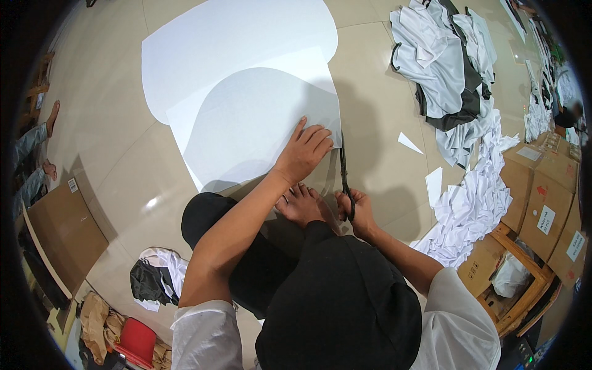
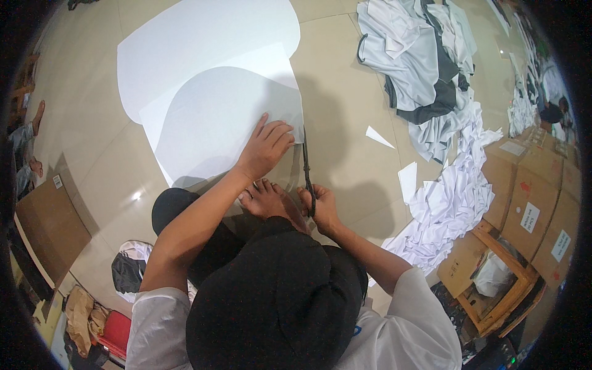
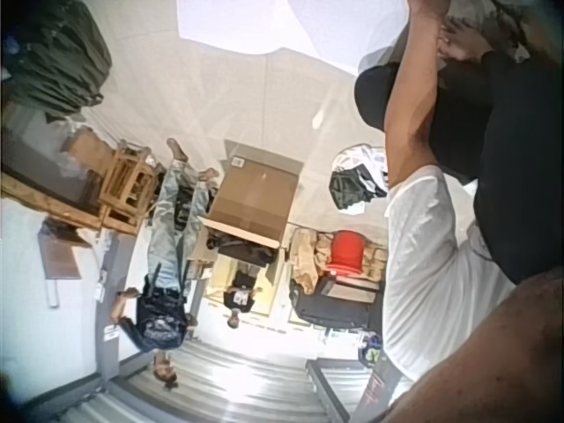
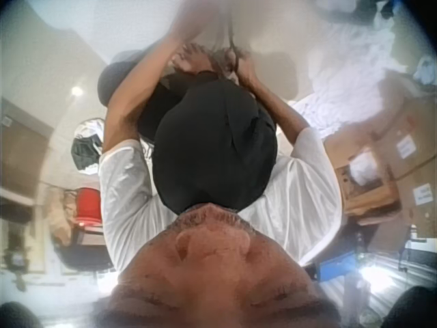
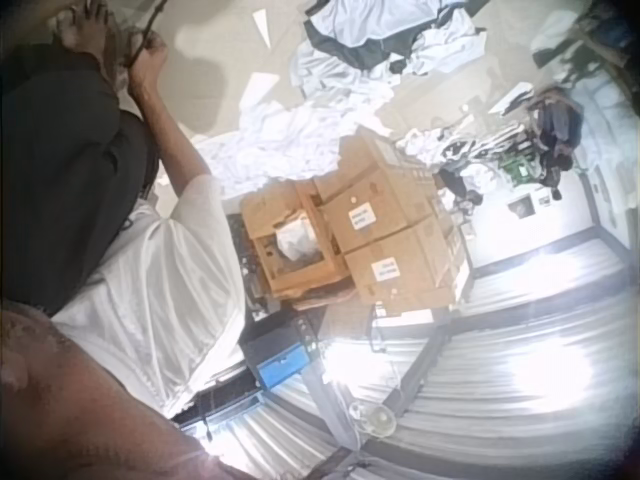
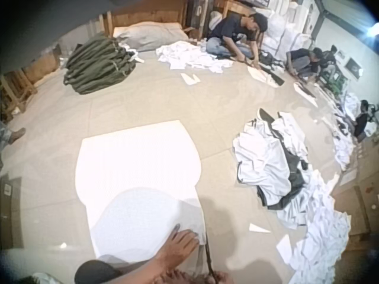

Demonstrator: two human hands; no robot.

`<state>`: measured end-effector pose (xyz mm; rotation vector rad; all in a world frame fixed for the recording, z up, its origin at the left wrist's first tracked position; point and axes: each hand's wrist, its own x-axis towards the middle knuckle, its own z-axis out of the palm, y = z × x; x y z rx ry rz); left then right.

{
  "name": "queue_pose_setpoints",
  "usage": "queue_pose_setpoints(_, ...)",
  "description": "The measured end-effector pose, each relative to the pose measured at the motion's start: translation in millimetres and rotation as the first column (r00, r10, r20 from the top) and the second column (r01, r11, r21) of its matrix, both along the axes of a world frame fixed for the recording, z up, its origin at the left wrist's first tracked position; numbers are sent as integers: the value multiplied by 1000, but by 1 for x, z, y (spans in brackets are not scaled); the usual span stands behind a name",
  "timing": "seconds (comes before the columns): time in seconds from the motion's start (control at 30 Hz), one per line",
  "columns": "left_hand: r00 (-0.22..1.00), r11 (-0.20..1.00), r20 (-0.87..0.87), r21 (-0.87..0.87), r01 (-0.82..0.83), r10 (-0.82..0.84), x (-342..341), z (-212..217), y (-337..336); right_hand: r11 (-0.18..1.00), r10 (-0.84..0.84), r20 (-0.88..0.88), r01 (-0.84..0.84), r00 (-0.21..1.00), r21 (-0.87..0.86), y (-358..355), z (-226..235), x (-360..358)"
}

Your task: The person sits on the floor and uses scissors to cut a large white sheet of paper into a curved shape. They repeatedly adjust the paper and trim along a curved line, producing a shaped piece and offcuts.

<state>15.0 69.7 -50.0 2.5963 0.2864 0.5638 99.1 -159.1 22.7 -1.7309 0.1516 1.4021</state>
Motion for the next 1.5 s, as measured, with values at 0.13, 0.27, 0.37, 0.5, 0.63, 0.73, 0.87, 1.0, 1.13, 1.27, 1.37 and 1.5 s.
queue_pose_setpoints(0.13, 1000, 1000, -1, -8, 6, -6, 0, -1, 0, 1000, -8, -9, 8, 1000, -9, -2, 0, 0)
queue_pose_setpoints(0.27, 1000, 1000, -17, 9, 10, -10, -1, -1, 1, 1000, -2, 5, 2, 1000, -14, 1, 4, 0)
queue_pose_setpoints(0.37, 1000, 999, -29, 40, 10, -9, -1, -1, 1, 1000, 8, 3, -8, 1000, -7, -1, 2, 0)
queue_pose_setpoints(0.5, 999, 999, -32, 40, 9, -7, -1, 0, 1, 1000, 23, 10, -23, 1000, -8, -7, -4, 0)
queue_pose_setpoints(0.63, 1000, 1000, -29, 31, 4, -3, -1, -2, 0, 1000, 24, 10, -24, 1000, -5, -10, -7, -1)
queue_pose_setpoints(0.73, 999, 999, -37, 44, 4, -3, -1, -2, 0, 999, 33, 15, -33, 999, -5, -9, -6, -1)
queue_pose_setpoints(0.87, 999, 999, -36, 46, 6, -4, -1, -1, 0, 999, 37, 19, -37, 999, -6, -10, -5, -2)
queue_pose_setpoints(1.0, 1000, 999, -30, 40, 7, -6, -1, -1, 1, 1000, 6, -1, -6, 1000, -17, -6, -2, -4)
queue_pose_setpoints(1.13, 1000, 1000, -7, -20, 7, -7, -2, 0, 1, 1000, -8, -12, 8, 1000, 5, 2, 2, -2)
queue_pose_setpoints(1.27, 1000, 1000, 8, -28, 9, -8, -1, -1, 0, 1000, -17, -6, 17, 1000, 26, 8, -3, 0)
queue_pose_setpoints(1.37, 1000, 1000, 15, -22, 11, -10, -1, -1, 1, 999, -29, -15, 30, 999, 24, 12, -4, 1)
queue_pose_setpoints(1.5, 1000, 1000, 14, -25, 11, -11, -1, -1, 1, 998, -55, -32, 56, 998, 32, 15, -5, 2)
